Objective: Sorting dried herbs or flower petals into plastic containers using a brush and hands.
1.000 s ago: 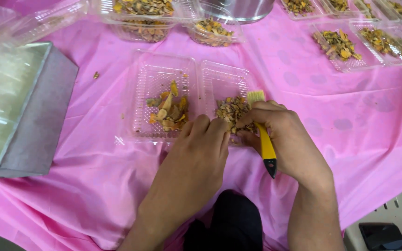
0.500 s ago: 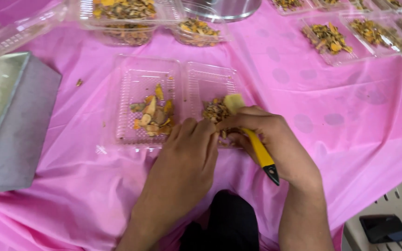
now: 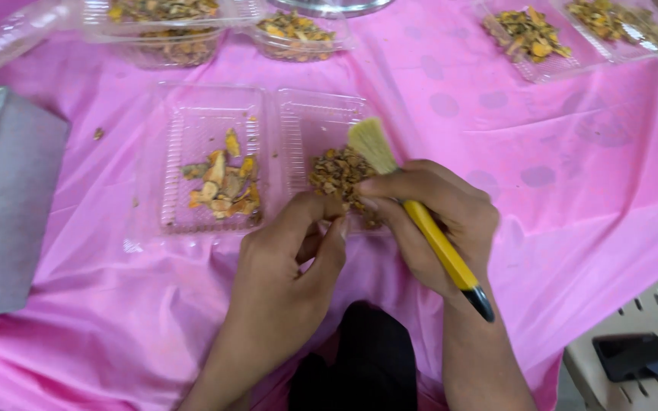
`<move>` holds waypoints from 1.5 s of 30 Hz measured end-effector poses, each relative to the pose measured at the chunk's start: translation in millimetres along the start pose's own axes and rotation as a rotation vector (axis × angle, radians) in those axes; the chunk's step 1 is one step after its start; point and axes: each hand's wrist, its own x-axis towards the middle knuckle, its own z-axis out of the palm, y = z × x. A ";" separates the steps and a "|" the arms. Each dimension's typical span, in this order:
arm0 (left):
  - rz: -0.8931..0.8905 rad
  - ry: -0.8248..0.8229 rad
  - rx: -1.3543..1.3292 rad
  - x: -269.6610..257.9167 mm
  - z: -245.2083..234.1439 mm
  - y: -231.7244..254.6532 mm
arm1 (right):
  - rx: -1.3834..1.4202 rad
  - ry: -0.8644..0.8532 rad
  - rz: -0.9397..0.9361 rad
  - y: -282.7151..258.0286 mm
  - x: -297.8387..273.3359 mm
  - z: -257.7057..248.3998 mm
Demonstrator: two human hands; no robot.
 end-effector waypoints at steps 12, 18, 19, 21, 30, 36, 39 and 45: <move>-0.117 -0.128 -0.603 -2.9 -8.3 -10.7 | -0.208 0.122 -0.287 25.7 -32.0 2.6; -0.152 -0.168 -0.604 -1.8 -9.6 -10.2 | -0.124 0.050 -0.253 20.6 -30.4 1.8; -0.151 -0.163 -0.606 -0.8 -9.9 -10.6 | -0.123 0.046 -0.256 20.5 -31.5 1.1; -0.132 -0.162 -0.613 2.0 -10.6 -11.1 | -0.197 0.045 -0.235 20.5 -33.2 -0.4; -0.074 -0.119 -0.645 -0.6 -12.4 -11.6 | -0.145 0.095 0.109 -45.0 -37.3 -4.5; -0.075 -0.076 -0.567 -3.3 -14.4 -13.0 | 0.077 0.392 0.083 -38.7 -52.7 0.1; -0.056 -0.086 -0.538 -2.7 -12.7 -13.4 | -0.127 -0.005 0.148 -53.6 -36.9 -8.2; -0.114 -0.039 -0.450 -3.3 -14.9 -18.9 | 0.056 0.261 0.185 -50.7 -40.7 2.1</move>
